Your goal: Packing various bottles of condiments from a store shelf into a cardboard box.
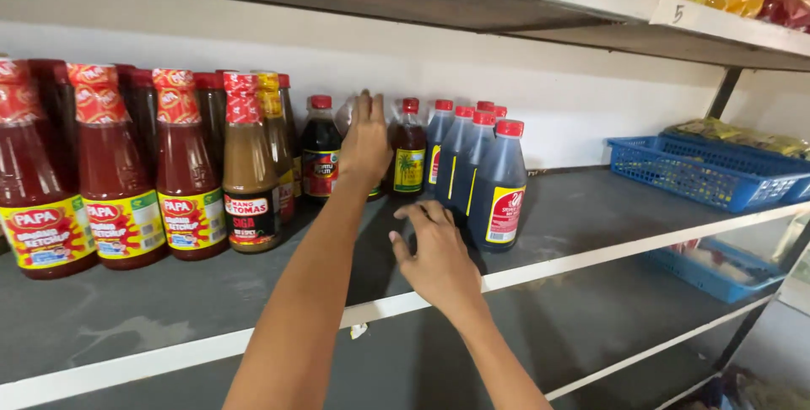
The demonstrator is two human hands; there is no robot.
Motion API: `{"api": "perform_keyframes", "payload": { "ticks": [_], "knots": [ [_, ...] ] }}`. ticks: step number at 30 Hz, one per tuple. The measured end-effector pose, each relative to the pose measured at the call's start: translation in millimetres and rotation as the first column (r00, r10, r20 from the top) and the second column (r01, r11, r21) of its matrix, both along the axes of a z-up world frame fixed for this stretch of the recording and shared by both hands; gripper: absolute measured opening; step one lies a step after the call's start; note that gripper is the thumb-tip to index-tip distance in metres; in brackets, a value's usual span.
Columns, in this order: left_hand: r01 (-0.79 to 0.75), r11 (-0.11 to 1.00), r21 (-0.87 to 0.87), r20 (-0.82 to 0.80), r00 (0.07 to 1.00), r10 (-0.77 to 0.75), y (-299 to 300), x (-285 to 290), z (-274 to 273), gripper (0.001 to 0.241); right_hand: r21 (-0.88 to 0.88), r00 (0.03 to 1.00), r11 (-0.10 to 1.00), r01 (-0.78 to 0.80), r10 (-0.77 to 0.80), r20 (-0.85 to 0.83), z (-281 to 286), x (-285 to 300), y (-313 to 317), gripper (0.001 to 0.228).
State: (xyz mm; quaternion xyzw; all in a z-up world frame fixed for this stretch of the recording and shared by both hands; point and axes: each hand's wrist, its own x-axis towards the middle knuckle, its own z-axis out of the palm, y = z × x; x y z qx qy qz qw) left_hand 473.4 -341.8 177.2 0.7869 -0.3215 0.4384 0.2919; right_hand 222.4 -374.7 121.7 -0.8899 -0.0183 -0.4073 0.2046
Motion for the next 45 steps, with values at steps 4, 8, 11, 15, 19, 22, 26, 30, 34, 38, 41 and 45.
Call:
{"api": "perform_keyframes", "payload": {
  "ticks": [4,8,11,15,19,22,26,30,34,38,41,45],
  "knots": [
    [-0.043,0.994,-0.1,0.067,0.997,0.05,-23.0,39.4,4.9,0.09,-0.006,0.999,1.0,0.014,-0.013,0.032,0.8,-2.4,1.0,0.035],
    [-0.036,0.999,0.005,-0.191,0.981,0.036,-18.5,27.9,25.9,0.08,-0.05,0.997,0.999,0.017,-0.013,0.078,1.7,-0.7,-1.6,0.038],
    [-0.117,0.99,0.083,-0.224,0.965,0.133,-8.3,4.2,38.2,0.067,0.019,1.0,1.0,0.022,-0.022,0.009,1.4,-3.2,1.0,0.033],
    [0.027,0.994,-0.103,-0.244,0.968,-0.051,-9.1,-9.4,27.4,0.063,0.042,0.995,0.999,0.027,-0.031,0.094,-0.5,-0.2,-0.5,0.024],
    [0.211,0.923,-0.32,-0.23,0.928,-0.292,-4.3,-13.4,2.4,0.032,0.063,0.994,0.998,0.03,-0.036,0.098,-2.6,1.1,-2.9,0.019],
    [0.263,0.931,-0.252,-0.095,0.951,-0.295,15.6,-46.5,1.4,0.034,0.067,0.994,0.997,0.029,-0.036,0.106,-1.3,-1.5,-1.6,0.016],
    [0.343,0.882,-0.323,-0.023,0.929,-0.369,34.5,-74.5,5.1,0.038,0.104,0.989,0.994,0.019,-0.034,0.146,0.1,-0.5,-2.7,0.014],
    [0.32,0.917,-0.24,-0.051,0.939,-0.341,60.6,-115.5,28.2,0.038,0.1,0.986,0.995,-0.013,-0.004,0.167,-0.3,-0.7,-3.6,0.013],
    [0.352,0.916,-0.194,-0.071,0.926,-0.371,87.3,-128.4,39.8,0.032,0.069,0.977,0.997,-0.046,0.03,0.213,-3.6,6.5,-6.5,0.011],
    [0.35,0.915,-0.203,-0.139,0.914,-0.381,103.7,-117.0,36.5,0.031,0.104,0.987,0.993,-0.056,0.039,0.157,-4.6,6.7,-6.2,0.011],
    [0.502,0.809,-0.307,-0.049,0.84,-0.54,102.9,-90.6,23.9,0.033,0.097,0.985,0.991,-0.096,0.081,0.15,-2.3,9.4,-9.2,0.013],
    [0.476,0.817,-0.324,0.076,0.874,-0.48,97.2,-78.6,11.6,0.038,0.066,0.994,0.992,-0.104,0.101,0.047,-5.3,24.1,-21.0,0.031]
  ]
}}
